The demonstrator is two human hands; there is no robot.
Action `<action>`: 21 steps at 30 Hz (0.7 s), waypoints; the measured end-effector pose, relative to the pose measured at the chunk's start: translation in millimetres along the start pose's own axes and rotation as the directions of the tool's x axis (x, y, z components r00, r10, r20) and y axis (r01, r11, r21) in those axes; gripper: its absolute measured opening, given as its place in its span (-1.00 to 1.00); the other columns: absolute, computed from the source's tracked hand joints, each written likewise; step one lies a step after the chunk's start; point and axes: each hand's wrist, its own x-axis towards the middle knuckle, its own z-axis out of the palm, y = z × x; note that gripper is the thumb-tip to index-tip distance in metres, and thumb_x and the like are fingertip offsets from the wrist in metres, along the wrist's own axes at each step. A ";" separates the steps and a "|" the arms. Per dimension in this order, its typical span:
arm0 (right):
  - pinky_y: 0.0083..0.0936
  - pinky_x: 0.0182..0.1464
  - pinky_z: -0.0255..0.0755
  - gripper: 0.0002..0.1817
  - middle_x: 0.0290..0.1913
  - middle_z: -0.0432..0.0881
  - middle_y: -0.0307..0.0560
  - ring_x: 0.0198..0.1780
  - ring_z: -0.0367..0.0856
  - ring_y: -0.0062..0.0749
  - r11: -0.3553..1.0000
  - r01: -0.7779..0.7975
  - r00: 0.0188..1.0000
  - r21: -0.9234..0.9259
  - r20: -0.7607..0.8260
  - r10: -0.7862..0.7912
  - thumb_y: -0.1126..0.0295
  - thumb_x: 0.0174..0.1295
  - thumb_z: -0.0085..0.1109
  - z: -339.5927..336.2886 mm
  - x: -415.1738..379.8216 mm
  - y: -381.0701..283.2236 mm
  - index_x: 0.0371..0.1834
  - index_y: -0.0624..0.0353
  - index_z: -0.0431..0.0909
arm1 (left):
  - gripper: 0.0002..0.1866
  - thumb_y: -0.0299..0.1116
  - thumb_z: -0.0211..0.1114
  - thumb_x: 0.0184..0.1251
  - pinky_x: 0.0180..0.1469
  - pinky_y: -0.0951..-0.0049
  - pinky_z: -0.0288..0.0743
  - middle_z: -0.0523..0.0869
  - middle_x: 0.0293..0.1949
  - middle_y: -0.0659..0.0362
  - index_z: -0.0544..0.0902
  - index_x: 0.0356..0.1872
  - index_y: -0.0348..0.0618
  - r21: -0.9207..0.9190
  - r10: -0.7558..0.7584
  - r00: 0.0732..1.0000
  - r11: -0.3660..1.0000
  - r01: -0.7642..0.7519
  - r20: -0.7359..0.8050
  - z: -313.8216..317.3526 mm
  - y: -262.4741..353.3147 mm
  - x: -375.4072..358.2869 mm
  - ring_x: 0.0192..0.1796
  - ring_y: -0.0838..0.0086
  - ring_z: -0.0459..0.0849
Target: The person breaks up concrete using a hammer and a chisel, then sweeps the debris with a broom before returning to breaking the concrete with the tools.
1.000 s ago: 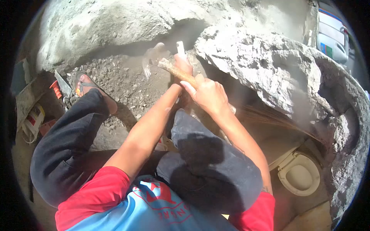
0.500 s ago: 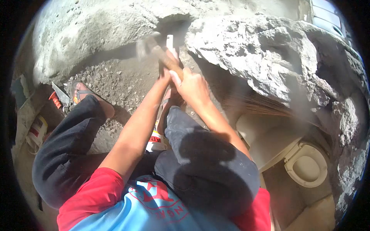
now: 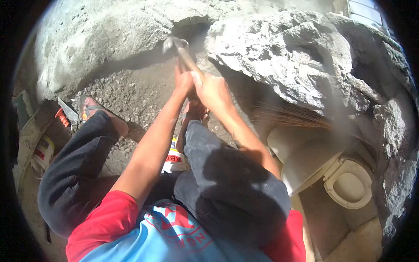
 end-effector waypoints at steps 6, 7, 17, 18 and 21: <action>-0.01 -0.28 0.55 -0.38 -0.40 0.62 0.45 -0.28 0.67 0.33 0.966 0.259 0.963 0.005 -0.083 -0.257 -0.09 0.36 0.10 -12.6 -16.8 -7.8 -0.24 0.44 0.62 | -0.64 -0.25 0.14 0.36 -0.05 0.01 0.52 0.64 -0.05 -0.24 0.47 0.04 -0.29 0.073 -0.197 0.963 0.980 0.186 0.185 8.8 6.3 2.2 -0.04 -0.16 0.63; 0.00 -0.27 0.55 -0.38 -0.40 0.63 0.44 -0.28 0.67 0.32 0.986 0.164 0.986 -0.010 -0.027 -0.164 -0.10 0.36 0.10 -9.5 -10.4 -2.9 -0.22 0.42 0.62 | -0.64 -0.25 0.14 0.36 -0.05 0.01 0.52 0.64 -0.05 -0.24 0.47 0.04 -0.29 0.068 -0.194 0.963 0.981 0.184 0.186 9.7 2.1 -1.1 -0.04 -0.16 0.63; 0.02 -0.24 0.55 -0.37 -0.45 0.60 0.48 -0.29 0.64 0.38 0.996 0.052 0.998 -0.073 -0.016 -0.053 -0.10 0.36 0.10 -9.5 -3.7 -9.4 -0.20 0.45 0.60 | -0.70 -0.26 0.18 0.34 -0.02 0.10 0.56 0.70 -0.17 -0.10 0.60 -0.07 -0.27 -0.003 -0.105 0.962 0.994 0.110 0.253 19.9 -9.8 11.9 -0.08 -0.02 0.67; 0.03 -0.25 0.55 -0.37 -0.46 0.59 0.48 -0.30 0.64 0.37 1.000 0.022 0.999 -0.013 0.043 -0.021 -0.10 0.36 0.10 -11.4 7.2 -7.9 -0.20 0.45 0.60 | -0.65 -0.25 0.18 0.34 0.01 0.12 0.56 0.69 -0.12 -0.11 0.56 0.00 -0.30 0.129 -0.113 0.983 0.987 0.094 0.144 22.5 -8.1 4.5 -0.01 0.00 0.66; 0.04 -0.24 0.55 -0.38 -0.46 0.60 0.48 -0.29 0.64 0.39 0.993 0.069 0.997 -0.098 0.045 -0.065 -0.09 0.36 0.11 -23.6 -3.7 -21.7 -0.20 0.44 0.60 | -0.59 -0.22 0.16 0.35 0.04 0.13 0.56 0.67 -0.06 -0.14 0.53 0.07 -0.32 0.008 -0.228 0.921 0.971 0.238 0.314 4.3 12.1 14.9 0.08 0.00 0.64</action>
